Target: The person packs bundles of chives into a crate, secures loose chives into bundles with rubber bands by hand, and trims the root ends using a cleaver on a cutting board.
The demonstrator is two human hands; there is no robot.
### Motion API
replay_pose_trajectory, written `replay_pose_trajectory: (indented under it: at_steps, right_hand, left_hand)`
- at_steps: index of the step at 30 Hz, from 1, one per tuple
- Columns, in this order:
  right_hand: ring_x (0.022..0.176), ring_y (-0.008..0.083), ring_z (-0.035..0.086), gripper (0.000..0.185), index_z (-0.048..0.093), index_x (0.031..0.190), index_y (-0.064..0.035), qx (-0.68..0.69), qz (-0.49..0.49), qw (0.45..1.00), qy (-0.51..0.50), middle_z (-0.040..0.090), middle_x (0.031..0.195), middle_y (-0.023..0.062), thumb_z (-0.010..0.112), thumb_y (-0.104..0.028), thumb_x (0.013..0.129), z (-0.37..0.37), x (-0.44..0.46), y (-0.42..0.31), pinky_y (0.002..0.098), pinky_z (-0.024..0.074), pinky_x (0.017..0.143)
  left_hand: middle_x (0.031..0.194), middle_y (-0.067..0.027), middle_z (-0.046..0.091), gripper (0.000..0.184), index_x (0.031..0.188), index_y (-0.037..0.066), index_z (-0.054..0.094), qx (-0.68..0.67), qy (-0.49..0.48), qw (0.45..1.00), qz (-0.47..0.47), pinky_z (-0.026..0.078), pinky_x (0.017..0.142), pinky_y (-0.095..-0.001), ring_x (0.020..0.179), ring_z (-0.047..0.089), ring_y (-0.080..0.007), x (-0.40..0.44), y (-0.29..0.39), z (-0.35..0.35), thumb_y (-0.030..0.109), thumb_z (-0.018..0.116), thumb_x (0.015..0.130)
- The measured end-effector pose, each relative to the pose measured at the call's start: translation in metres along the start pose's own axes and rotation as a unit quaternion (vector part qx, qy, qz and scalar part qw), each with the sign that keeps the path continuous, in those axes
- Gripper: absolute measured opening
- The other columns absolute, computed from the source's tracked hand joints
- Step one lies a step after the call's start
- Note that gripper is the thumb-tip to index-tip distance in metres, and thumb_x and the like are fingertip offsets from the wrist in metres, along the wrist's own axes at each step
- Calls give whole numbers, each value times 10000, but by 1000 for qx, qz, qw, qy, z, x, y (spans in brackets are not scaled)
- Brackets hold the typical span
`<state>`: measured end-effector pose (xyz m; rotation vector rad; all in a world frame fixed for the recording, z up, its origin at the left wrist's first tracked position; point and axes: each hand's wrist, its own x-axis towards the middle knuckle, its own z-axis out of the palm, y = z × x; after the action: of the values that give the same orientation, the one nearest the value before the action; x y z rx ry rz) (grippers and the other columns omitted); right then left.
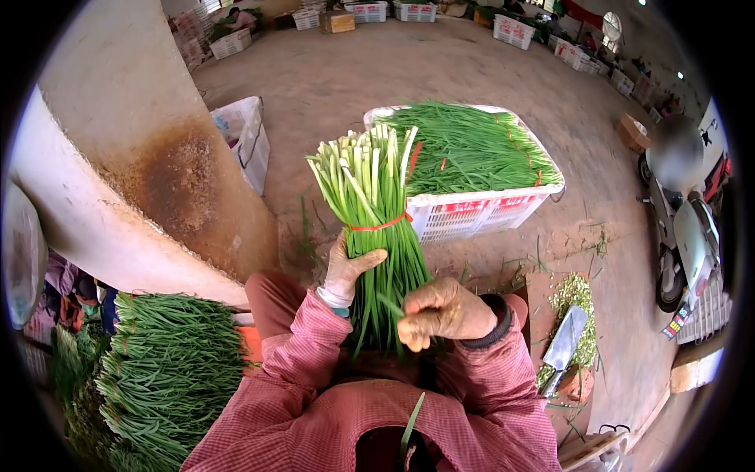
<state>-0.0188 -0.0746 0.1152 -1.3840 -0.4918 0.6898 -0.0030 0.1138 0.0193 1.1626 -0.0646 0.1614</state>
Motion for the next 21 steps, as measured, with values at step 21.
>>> replay_pose_trajectory:
  at_steps: [21]
  right_hand:
    - [593, 260, 595, 156, 602, 833, -54, -446, -269, 769, 370, 601, 662, 93, 668, -100, 699, -24, 32, -54, 323, 461, 536]
  left_hand:
    - [1034, -31, 564, 591, 1127, 37, 463, 47, -60, 997, -18, 452, 835, -280, 927, 542, -119, -19, -21, 32, 33, 775, 625]
